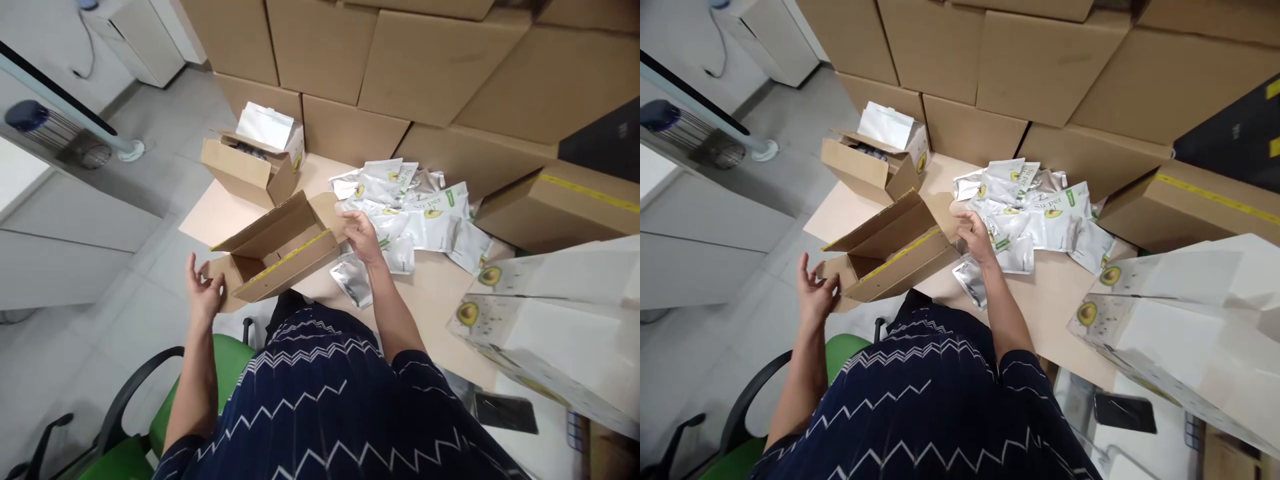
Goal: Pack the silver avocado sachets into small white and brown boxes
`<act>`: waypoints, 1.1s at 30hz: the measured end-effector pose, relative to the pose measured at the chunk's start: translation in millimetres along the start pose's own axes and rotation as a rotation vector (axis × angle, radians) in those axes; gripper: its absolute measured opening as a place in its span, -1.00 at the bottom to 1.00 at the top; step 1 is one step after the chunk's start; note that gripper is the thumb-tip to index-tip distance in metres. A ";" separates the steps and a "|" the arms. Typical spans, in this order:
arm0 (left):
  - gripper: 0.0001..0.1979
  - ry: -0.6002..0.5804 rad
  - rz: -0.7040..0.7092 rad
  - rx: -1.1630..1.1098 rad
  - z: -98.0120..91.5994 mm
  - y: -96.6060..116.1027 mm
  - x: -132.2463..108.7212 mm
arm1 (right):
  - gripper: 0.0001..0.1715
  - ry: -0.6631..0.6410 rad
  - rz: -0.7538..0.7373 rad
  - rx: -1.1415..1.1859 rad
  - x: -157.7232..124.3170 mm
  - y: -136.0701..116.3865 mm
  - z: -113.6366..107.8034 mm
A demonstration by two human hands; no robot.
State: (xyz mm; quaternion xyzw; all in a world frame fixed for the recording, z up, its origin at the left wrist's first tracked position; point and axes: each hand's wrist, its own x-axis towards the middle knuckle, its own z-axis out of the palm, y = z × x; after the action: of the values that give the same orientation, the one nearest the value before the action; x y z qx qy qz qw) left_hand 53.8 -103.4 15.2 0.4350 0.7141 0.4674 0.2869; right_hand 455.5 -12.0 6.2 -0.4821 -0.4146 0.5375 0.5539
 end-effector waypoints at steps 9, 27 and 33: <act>-0.60 -0.374 0.939 0.682 -3.0 -34.0 -12.3 | -0.68 0.085 -0.032 -0.492 10.2 41.0 -3.2; -0.53 -1.044 1.200 0.941 0.0 22.8 31.1 | -0.63 -0.442 -0.714 -0.913 -27.7 -66.8 100.4; -0.51 -0.959 1.190 0.997 4.4 24.2 18.1 | -0.49 -0.745 -0.718 -1.146 -44.0 -60.6 129.4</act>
State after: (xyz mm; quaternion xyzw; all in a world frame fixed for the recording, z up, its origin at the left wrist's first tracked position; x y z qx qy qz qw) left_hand 57.7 -81.1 35.6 0.9528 0.2954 -0.0556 0.0433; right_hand 337.4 -41.7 93.0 -0.3169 -0.9181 0.1531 0.1822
